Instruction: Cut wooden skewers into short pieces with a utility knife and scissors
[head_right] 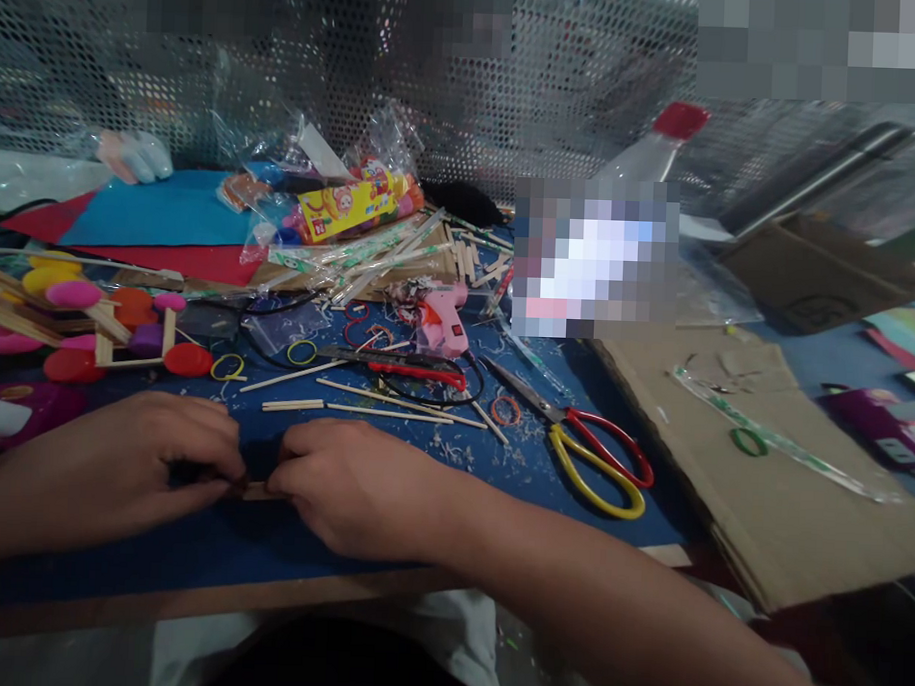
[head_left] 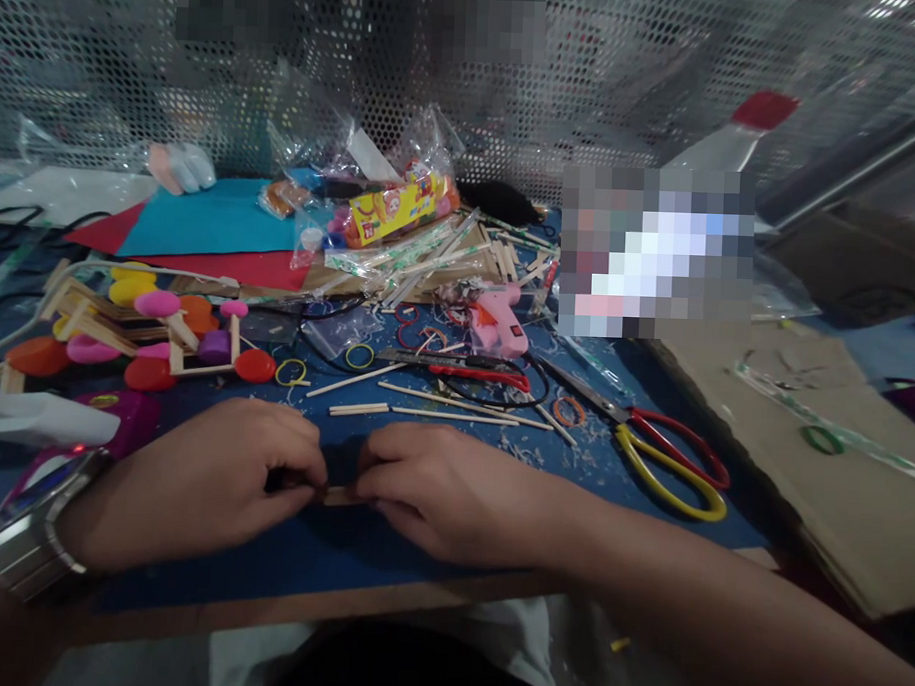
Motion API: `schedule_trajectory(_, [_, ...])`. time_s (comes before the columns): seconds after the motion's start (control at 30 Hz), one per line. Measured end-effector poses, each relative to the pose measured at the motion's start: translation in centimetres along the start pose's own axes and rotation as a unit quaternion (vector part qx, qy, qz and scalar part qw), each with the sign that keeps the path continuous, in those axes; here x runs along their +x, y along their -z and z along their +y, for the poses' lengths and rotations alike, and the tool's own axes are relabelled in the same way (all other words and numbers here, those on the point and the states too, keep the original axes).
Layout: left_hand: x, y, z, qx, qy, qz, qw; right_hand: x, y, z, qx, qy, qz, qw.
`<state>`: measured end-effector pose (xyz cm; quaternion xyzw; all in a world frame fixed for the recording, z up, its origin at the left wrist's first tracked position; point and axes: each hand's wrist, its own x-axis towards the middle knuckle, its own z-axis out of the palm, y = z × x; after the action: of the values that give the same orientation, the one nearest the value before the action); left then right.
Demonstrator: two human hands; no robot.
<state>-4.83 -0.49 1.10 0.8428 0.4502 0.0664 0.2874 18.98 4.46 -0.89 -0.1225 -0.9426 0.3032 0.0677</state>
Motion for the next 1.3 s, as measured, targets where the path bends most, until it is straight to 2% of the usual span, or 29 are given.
schedule_trajectory(0.33, [0.01,0.21,-0.04,0.001,-0.003,0.003,1.000,0.11,0.22,-0.18,-0.003,-0.001,-0.014,1.000])
schedule_trajectory(0.5, [0.46,0.37,-0.33,0.002,0.026,0.004,1.000,0.14,0.35,-0.20,0.006,0.007,-0.030,1.000])
schedule_trajectory(0.8, [0.67,0.63,-0.22,0.003,0.096,-0.003,0.995,0.05,0.08,-0.21,0.016,0.002,-0.011,1.000])
schedule_trajectory(1.1, [0.61,0.54,-0.32,-0.007,0.083,0.003,0.997,0.00,-0.12,-0.16,0.012,0.005,-0.002,1.000])
schedule_trajectory(1.3, [0.44,0.56,-0.29,0.000,0.043,-0.012,0.999,0.00,-0.05,-0.21,0.014,-0.001,-0.005,1.000])
